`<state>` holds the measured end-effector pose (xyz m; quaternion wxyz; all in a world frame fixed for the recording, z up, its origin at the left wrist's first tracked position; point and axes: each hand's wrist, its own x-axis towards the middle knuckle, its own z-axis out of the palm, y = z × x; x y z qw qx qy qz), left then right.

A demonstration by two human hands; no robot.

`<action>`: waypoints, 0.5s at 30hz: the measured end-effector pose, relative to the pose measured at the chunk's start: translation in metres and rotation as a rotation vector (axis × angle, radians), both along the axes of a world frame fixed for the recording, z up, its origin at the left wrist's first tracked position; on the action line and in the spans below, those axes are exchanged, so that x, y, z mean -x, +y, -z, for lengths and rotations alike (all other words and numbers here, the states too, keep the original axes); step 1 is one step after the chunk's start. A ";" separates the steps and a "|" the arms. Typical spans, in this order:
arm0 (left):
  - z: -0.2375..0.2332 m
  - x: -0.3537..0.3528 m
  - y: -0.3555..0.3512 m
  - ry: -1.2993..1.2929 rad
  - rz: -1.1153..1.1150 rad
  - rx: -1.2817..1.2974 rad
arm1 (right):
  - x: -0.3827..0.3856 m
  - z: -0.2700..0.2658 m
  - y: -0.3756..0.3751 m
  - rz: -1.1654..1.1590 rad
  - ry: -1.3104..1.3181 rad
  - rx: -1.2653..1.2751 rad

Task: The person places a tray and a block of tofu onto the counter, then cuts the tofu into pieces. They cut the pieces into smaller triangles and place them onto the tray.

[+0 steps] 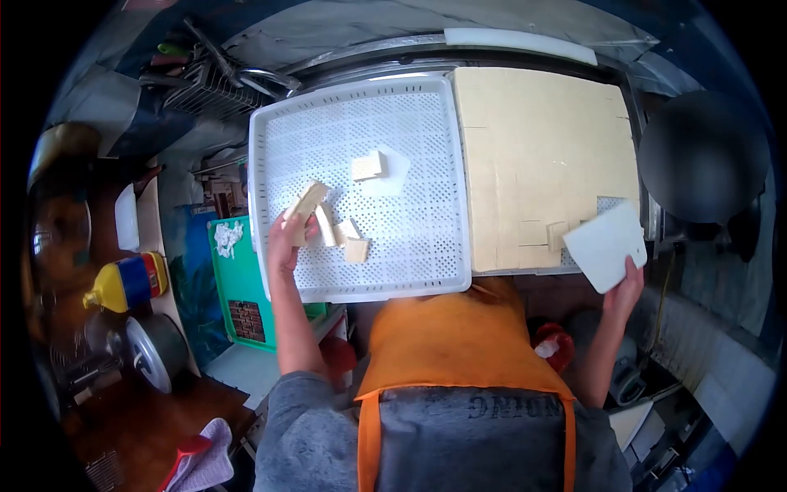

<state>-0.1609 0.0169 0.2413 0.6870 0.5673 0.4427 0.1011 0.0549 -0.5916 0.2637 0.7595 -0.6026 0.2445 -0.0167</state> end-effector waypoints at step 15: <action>-0.008 -0.024 0.046 0.482 0.446 -1.403 | 0.094 0.032 -0.030 0.123 0.083 -0.008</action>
